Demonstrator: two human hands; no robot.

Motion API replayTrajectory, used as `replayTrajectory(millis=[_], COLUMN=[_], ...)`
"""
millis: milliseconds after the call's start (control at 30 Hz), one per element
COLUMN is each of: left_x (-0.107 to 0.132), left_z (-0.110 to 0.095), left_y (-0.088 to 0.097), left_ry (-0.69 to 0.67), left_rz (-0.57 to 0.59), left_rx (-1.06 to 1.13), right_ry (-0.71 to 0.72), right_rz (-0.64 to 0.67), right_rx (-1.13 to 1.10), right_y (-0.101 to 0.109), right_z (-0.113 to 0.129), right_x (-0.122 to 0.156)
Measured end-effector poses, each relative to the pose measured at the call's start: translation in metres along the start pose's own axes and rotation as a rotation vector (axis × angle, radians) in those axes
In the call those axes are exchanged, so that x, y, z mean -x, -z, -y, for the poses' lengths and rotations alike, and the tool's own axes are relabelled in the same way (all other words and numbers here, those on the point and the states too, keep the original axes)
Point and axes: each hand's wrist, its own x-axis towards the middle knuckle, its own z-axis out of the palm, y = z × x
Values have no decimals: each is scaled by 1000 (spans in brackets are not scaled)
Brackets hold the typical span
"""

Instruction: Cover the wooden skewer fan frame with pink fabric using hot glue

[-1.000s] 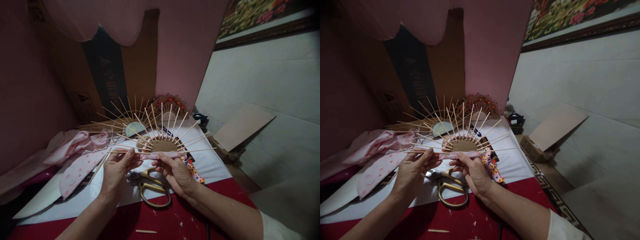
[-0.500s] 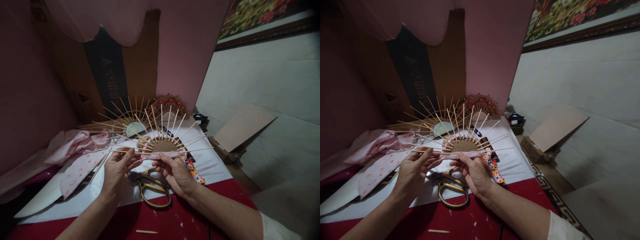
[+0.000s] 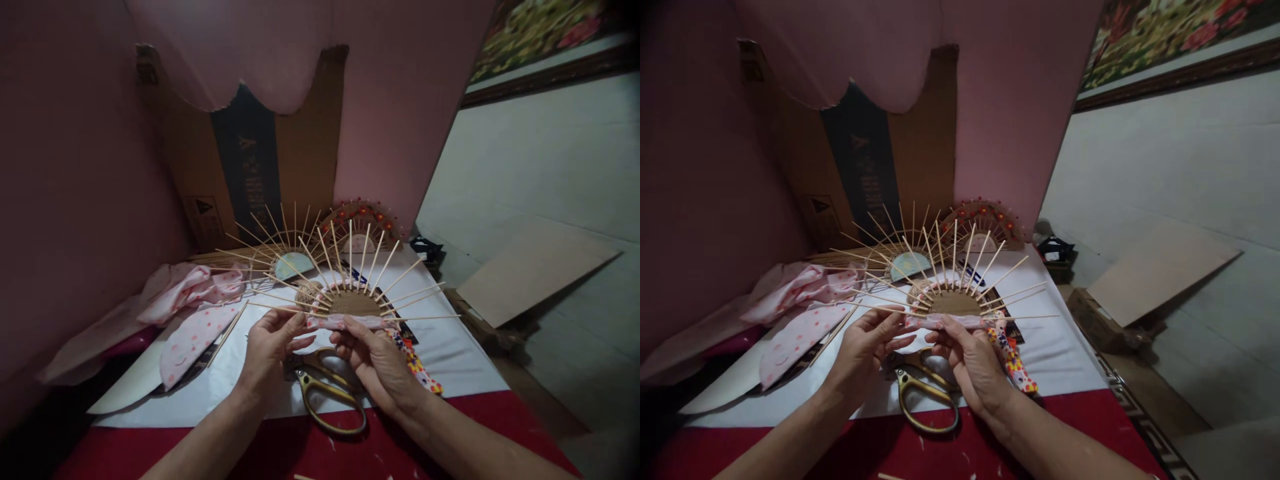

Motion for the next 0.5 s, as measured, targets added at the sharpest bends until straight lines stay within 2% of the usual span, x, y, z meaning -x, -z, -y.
replayTrajectory(millis=[133,367,500], left_x=[1,3,5], left_z=[1,5,12], left_y=[0,-4,-5], left_ry=[21,85,122], left_rz=[45,190,198], left_rx=[-35,-98,-63], right_ry=[7,43,57], right_rz=[-3,-11,-20], right_rx=[5,-12,-15], right_y=[-1,-2,-3], right_z=[2,3,2], right_x=[1,0,-1])
